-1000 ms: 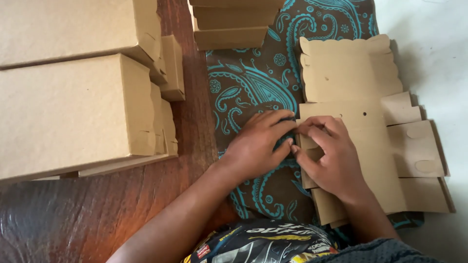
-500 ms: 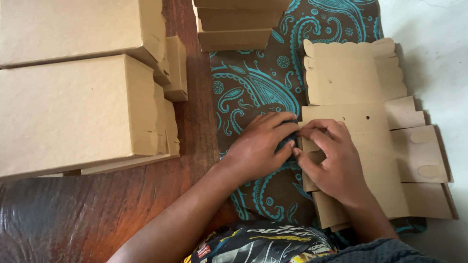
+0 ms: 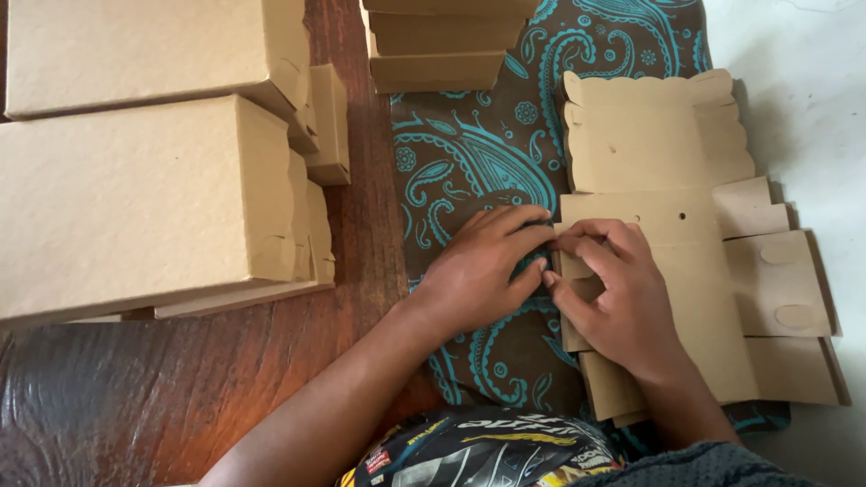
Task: The person assembles a flat cardboard box by folding the side panels and inserting the locking tabs into their slots. They then fold and tuck the top flaps to close the box and place the finished unit onto a stack of completed boxes.
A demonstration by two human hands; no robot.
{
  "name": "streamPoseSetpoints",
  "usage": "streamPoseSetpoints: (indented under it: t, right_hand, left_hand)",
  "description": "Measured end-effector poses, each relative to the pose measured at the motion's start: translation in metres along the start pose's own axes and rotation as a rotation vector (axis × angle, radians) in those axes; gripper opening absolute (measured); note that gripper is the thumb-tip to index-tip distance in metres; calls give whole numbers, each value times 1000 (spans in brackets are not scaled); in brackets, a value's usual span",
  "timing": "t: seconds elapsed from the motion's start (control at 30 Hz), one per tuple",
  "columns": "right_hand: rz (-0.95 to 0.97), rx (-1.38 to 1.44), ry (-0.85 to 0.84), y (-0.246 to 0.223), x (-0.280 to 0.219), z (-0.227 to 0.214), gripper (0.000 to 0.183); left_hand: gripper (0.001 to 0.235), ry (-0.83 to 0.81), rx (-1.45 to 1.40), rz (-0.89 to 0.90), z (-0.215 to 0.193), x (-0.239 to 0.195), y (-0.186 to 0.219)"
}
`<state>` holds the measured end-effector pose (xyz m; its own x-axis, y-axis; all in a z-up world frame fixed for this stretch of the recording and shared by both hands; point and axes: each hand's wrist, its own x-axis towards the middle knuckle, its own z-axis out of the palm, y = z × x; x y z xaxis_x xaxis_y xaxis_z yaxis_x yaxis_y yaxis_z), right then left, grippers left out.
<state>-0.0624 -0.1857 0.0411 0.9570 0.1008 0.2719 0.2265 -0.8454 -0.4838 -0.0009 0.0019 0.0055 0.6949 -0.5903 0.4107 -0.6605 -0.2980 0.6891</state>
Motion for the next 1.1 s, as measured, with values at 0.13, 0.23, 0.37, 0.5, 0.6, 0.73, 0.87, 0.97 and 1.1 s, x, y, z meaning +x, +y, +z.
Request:
streamPoseSetpoints:
  t: [0.13, 0.23, 0.37, 0.5, 0.6, 0.73, 0.87, 0.97, 1.1]
  right_hand:
    - [-10, 10, 3, 1, 0, -1, 27]
    - [-24, 0, 8, 2, -1, 0, 28]
    - [-30, 5, 12, 0, 0, -1, 28]
    - [-10, 7, -9, 1, 0, -2, 28]
    - [0, 2, -11, -2, 0, -2, 28]
    - [6, -4, -13, -2, 1, -3, 29]
    - [2, 14, -18, 0, 0, -3, 28]
    - [-6, 15, -20, -1, 1, -4, 28]
    - [-6, 1, -16, 1, -1, -2, 29]
  left_hand:
    - [34, -8, -5, -6, 1, 0, 0]
    - [34, 0, 0, -2, 2, -1, 0]
    - [34, -6, -4, -9, 1, 0, 0]
    - [34, -21, -4, -10, -1, 0, 2]
    - [34, -28, -2, -12, -2, 0, 2]
    - [34, -35, 1, -19, -2, 1, 2]
    - [34, -41, 5, -18, -1, 1, 1]
    - [34, -32, 6, -11, -1, 1, 1]
    - [33, -24, 8, -9, -1, 0, 1]
